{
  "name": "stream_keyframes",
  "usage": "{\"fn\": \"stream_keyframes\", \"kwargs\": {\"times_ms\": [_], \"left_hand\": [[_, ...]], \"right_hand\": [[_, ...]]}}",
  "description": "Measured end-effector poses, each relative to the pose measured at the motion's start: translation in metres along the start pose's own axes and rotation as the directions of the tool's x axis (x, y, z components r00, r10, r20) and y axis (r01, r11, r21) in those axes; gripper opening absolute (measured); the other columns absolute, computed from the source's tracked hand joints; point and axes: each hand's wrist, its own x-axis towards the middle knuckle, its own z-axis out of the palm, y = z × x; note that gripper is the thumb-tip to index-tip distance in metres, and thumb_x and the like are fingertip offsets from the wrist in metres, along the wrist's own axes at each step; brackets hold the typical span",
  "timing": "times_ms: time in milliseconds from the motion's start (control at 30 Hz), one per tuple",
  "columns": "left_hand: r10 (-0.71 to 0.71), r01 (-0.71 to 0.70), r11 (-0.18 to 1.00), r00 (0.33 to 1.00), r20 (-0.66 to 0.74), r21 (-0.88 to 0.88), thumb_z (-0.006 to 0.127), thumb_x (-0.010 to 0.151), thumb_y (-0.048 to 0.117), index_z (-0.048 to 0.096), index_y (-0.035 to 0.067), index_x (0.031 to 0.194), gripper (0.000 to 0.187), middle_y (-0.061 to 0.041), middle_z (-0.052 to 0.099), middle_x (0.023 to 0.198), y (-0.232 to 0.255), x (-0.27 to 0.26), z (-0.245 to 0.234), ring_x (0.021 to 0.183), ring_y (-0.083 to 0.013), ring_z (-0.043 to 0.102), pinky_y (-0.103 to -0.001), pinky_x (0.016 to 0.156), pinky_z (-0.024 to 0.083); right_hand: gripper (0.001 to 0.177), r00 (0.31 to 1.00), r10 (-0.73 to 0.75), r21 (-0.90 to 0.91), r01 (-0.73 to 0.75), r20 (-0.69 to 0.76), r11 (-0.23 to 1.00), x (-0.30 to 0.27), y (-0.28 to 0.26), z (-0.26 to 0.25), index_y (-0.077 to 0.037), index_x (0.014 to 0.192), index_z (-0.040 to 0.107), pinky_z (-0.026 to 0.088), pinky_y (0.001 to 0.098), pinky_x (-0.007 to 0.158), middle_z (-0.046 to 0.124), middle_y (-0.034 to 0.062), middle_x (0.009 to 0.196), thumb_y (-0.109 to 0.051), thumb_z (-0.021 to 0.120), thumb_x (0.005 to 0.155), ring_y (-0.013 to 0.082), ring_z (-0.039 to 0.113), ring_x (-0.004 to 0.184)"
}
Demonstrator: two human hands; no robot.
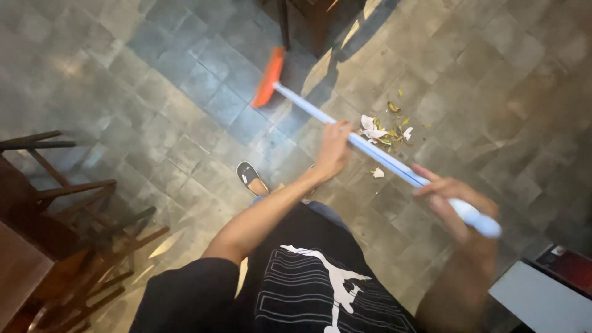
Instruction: Sweep broken debris and trash from a tile floor into a pile using a broom.
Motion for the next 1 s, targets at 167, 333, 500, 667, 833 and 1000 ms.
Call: {"fn": "stream_keyframes", "kwargs": {"times_ms": [167, 333, 500, 667, 833, 1000], "left_hand": [[-0.107, 0.125, 0.973, 0.989, -0.101, 0.192, 0.058, 0.083, -0.004, 0.056, 0.003, 0.113, 0.030, -0.022, 0.058, 0.122, -0.076, -0.042, -0.025, 0.115, -0.0451, 0.050, -0.055, 0.105, 0.037], [-0.180, 0.182, 0.964, 0.983, -0.030, 0.191, 0.055, 0.079, -0.010, 0.057, 0.003, 0.109, 0.032, -0.020, 0.059, 0.112, -0.135, -0.076, 0.010, 0.116, -0.0438, 0.052, -0.063, 0.110, 0.024], [0.024, -0.018, 0.978, 0.999, 0.025, -0.209, 0.056, 0.073, -0.015, 0.059, 0.009, 0.112, 0.047, -0.020, 0.055, 0.121, -0.125, -0.052, 0.102, 0.126, -0.0464, 0.044, -0.051, 0.109, 0.032], [0.091, -0.041, 0.939, 0.987, 0.133, -0.341, 0.062, 0.083, -0.006, 0.057, 0.010, 0.110, 0.031, -0.017, 0.057, 0.119, -0.087, -0.009, 0.142, 0.130, -0.0434, 0.045, -0.052, 0.112, 0.036], [0.200, -0.126, 0.903, 0.969, 0.142, -0.412, 0.066, 0.101, 0.007, 0.054, 0.009, 0.110, 0.014, -0.015, 0.057, 0.119, -0.024, 0.001, 0.136, 0.130, -0.0403, 0.052, -0.048, 0.109, 0.045], [0.090, -0.086, 0.983, 0.996, 0.015, -0.160, 0.070, 0.081, 0.002, 0.057, 0.008, 0.114, 0.036, -0.019, 0.057, 0.122, 0.048, -0.036, 0.081, 0.118, -0.0419, 0.053, -0.047, 0.103, 0.044]], "right_hand": [[0.013, 0.984, 0.175, 0.100, -0.177, 0.028, 0.979, 0.029, 0.067, 0.044, 0.001, 0.103, 0.071, 0.049, 0.0426, 0.110, 0.074, 0.0127, 0.106, -0.003, 0.059, 0.101, 0.0361, 0.066, 0.129], [0.010, 0.972, 0.219, 0.177, -0.232, 0.087, 0.956, 0.020, 0.099, 0.061, 0.001, 0.096, 0.068, 0.048, 0.0405, 0.110, 0.075, 0.0112, 0.105, -0.002, 0.060, 0.101, 0.0348, 0.064, 0.130], [0.008, 0.984, 0.169, -0.087, -0.164, 0.053, 0.983, 0.004, 0.066, 0.030, 0.002, 0.093, 0.070, 0.053, 0.0395, 0.102, 0.072, 0.0088, 0.094, -0.004, 0.066, 0.097, 0.0304, 0.069, 0.120], [0.008, 0.991, 0.108, -0.442, -0.065, 0.072, 0.895, -0.001, 0.003, 0.038, 0.001, 0.086, 0.067, 0.057, 0.0411, 0.096, 0.069, 0.0087, 0.082, -0.004, 0.072, 0.089, 0.0271, 0.074, 0.110], [0.009, 0.994, -0.033, -0.540, 0.082, 0.100, 0.838, -0.024, -0.023, 0.023, 0.002, 0.087, 0.068, 0.058, 0.0427, 0.096, 0.067, 0.0104, 0.081, -0.004, 0.074, 0.087, 0.0290, 0.074, 0.109], [0.009, 0.993, -0.108, -0.275, 0.119, 0.054, 0.954, -0.067, -0.044, -0.015, 0.002, 0.092, 0.068, 0.059, 0.0478, 0.113, 0.073, 0.0077, 0.090, 0.001, 0.063, 0.099, 0.0248, 0.075, 0.103]]}}
